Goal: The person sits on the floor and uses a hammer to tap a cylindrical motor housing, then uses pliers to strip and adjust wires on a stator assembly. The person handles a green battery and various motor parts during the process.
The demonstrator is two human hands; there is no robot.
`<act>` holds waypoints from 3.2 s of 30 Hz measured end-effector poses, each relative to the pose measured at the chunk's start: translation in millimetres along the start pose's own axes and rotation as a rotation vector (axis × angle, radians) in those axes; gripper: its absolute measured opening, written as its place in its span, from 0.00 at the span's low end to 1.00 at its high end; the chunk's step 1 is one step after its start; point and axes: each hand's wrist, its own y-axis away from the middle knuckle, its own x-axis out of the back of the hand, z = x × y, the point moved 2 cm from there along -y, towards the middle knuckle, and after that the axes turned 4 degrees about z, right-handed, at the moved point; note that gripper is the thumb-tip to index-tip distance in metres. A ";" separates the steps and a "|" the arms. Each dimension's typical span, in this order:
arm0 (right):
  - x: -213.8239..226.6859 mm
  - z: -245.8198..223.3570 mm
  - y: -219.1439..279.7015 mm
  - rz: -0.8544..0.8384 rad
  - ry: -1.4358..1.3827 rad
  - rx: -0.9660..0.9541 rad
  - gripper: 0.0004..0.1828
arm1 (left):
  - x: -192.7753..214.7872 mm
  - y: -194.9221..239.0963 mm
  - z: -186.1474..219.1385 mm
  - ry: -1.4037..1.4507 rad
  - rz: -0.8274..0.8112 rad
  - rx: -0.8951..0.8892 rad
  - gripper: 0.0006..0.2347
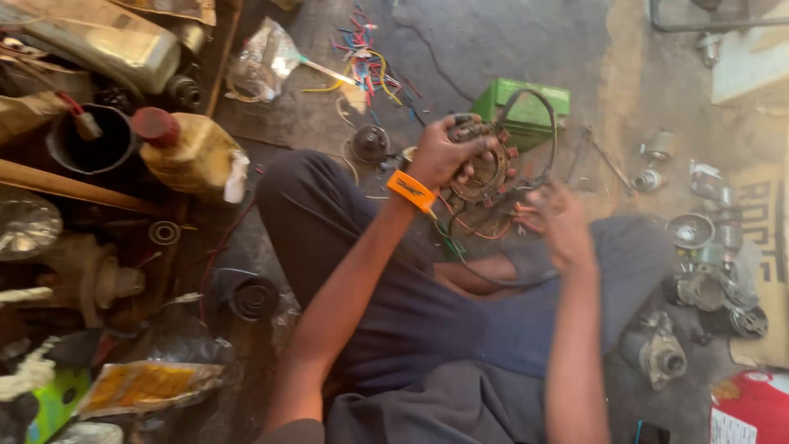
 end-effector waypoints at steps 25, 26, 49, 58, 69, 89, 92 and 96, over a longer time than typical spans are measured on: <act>433.6 148.7 121.0 0.670 -1.213 0.314 0.13 | -40.2 148.8 -7.4 -0.486 -0.146 0.133 0.21; 453.7 142.4 137.1 0.736 -1.140 0.287 0.13 | -33.3 151.8 -5.3 -0.435 -0.096 0.172 0.19; 108.0 -16.5 121.7 -0.113 0.244 0.252 0.33 | -13.5 142.2 -8.4 -0.219 0.032 0.124 0.17; 94.0 -3.0 123.7 -0.061 0.096 0.004 0.13 | -10.4 142.7 -10.5 -0.269 0.104 0.110 0.15; 299.9 53.0 279.0 0.108 -0.716 0.353 0.20 | 16.5 121.8 -45.0 -0.552 0.504 -0.079 0.11; 60.4 -12.7 153.3 -0.060 -0.051 0.040 0.19 | -39.0 164.7 -40.1 0.142 -0.060 0.080 0.24; 60.7 -0.1 145.9 -0.063 -0.297 -0.013 0.20 | -33.0 165.9 -44.6 0.214 -0.039 0.111 0.25; 42.1 23.0 126.9 -0.181 -0.653 -0.075 0.24 | -33.8 163.3 -46.3 0.234 -0.079 0.075 0.25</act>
